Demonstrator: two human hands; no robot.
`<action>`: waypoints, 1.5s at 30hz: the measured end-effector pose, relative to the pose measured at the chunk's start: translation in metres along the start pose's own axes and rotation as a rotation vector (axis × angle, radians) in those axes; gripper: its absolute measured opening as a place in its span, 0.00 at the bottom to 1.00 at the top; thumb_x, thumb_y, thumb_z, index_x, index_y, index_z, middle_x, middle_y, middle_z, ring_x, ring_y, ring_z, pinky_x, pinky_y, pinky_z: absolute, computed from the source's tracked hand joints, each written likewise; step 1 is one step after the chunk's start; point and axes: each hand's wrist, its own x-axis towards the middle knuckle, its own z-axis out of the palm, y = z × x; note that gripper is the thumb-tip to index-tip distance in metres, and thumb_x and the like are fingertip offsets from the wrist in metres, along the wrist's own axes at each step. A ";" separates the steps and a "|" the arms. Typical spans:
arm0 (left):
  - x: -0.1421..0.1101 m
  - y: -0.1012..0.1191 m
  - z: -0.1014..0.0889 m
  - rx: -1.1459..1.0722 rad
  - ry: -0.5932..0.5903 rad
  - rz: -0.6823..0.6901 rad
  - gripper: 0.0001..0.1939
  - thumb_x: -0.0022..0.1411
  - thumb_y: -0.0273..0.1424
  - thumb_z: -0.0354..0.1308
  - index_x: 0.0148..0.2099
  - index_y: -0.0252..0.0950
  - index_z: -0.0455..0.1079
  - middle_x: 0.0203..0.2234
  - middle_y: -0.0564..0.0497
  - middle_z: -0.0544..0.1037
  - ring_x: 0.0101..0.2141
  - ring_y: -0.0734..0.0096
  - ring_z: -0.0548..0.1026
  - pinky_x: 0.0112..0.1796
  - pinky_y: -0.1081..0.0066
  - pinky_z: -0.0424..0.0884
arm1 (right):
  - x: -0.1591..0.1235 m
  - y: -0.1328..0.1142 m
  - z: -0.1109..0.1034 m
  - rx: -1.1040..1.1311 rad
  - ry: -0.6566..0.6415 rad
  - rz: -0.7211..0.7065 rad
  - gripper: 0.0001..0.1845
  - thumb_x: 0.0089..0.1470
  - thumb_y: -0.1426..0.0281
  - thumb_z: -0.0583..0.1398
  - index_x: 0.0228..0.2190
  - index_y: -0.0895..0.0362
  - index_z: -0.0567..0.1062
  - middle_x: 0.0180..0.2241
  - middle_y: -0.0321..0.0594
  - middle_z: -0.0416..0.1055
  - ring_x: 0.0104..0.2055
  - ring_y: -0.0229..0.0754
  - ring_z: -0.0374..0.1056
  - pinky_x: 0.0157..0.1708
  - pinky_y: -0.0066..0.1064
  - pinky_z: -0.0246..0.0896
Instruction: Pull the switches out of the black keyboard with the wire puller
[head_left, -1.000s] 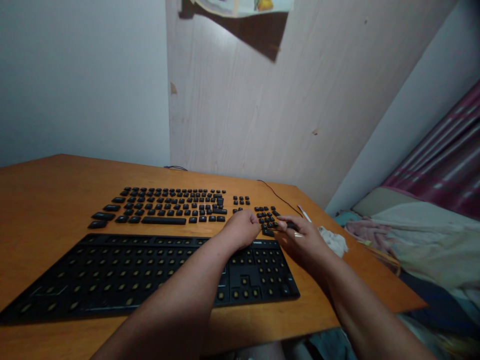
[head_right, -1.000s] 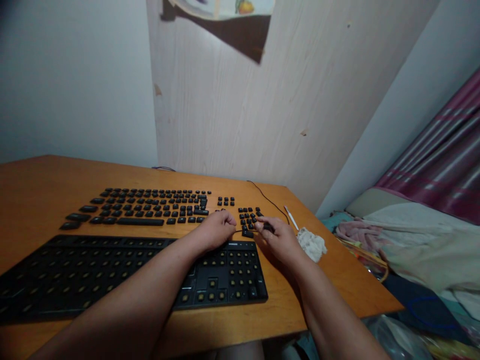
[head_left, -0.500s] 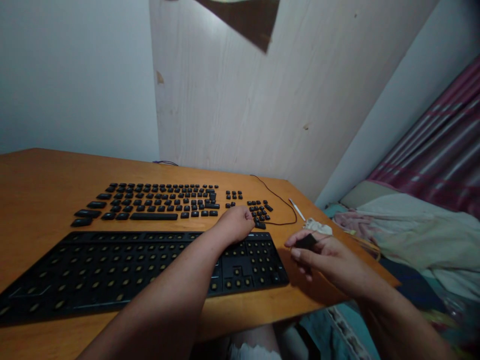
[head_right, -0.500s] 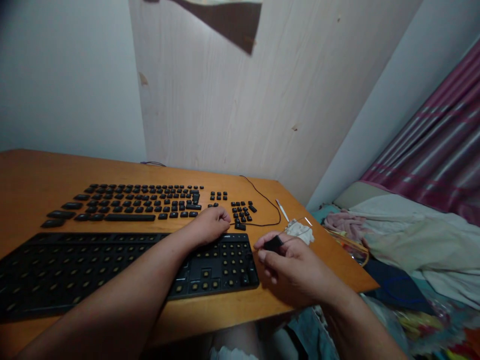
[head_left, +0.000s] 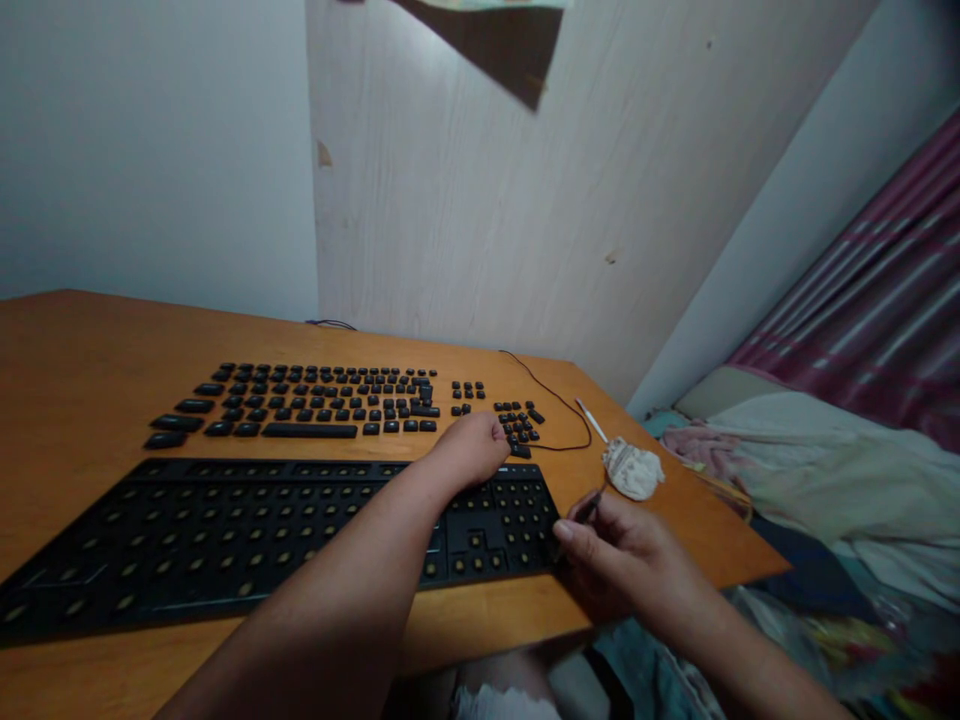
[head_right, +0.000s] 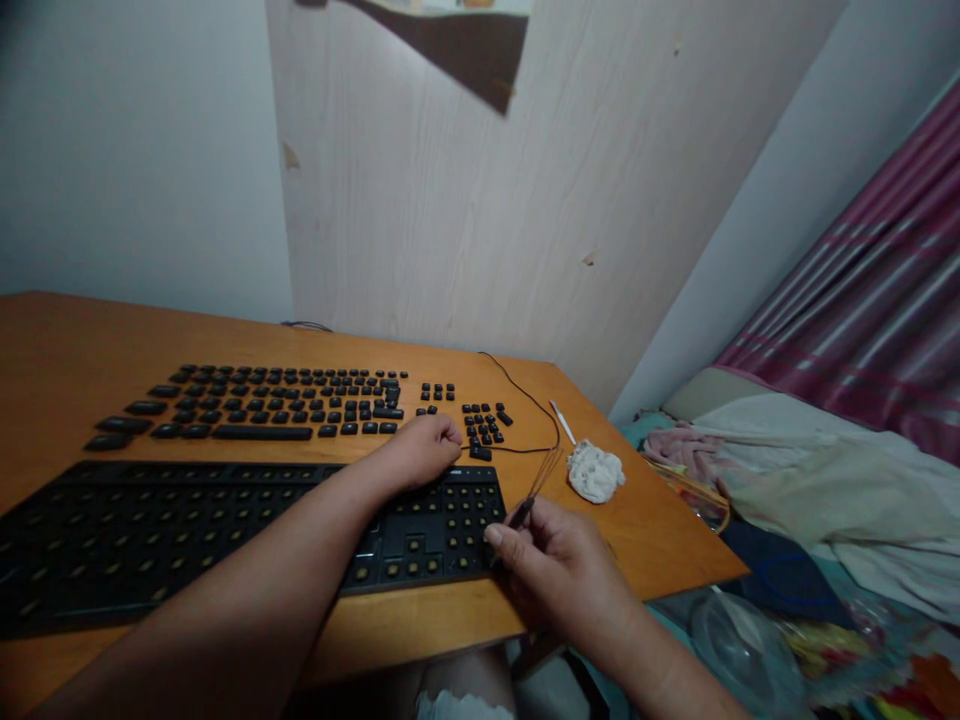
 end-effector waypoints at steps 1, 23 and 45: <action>0.000 -0.001 0.001 0.004 0.001 -0.001 0.05 0.49 0.27 0.54 0.28 0.36 0.71 0.26 0.49 0.77 0.30 0.69 0.72 0.28 0.73 0.61 | 0.000 0.002 0.003 -0.022 0.031 -0.012 0.18 0.56 0.54 0.59 0.31 0.58 0.71 0.24 0.35 0.68 0.25 0.36 0.63 0.24 0.26 0.56; 0.001 -0.002 0.004 0.003 -0.022 0.026 0.06 0.49 0.27 0.54 0.30 0.37 0.72 0.28 0.49 0.79 0.31 0.67 0.74 0.29 0.72 0.63 | -0.009 0.012 0.038 -0.347 0.369 -0.128 0.16 0.59 0.57 0.56 0.28 0.57 0.71 0.24 0.38 0.71 0.27 0.42 0.68 0.27 0.29 0.58; -0.004 0.011 0.006 -0.398 -0.037 0.159 0.12 0.52 0.25 0.54 0.41 0.34 0.71 0.29 0.50 0.76 0.30 0.71 0.72 0.30 0.74 0.66 | 0.049 -0.011 0.003 0.168 0.525 -0.162 0.18 0.54 0.54 0.61 0.28 0.56 0.67 0.20 0.31 0.64 0.19 0.33 0.57 0.17 0.24 0.50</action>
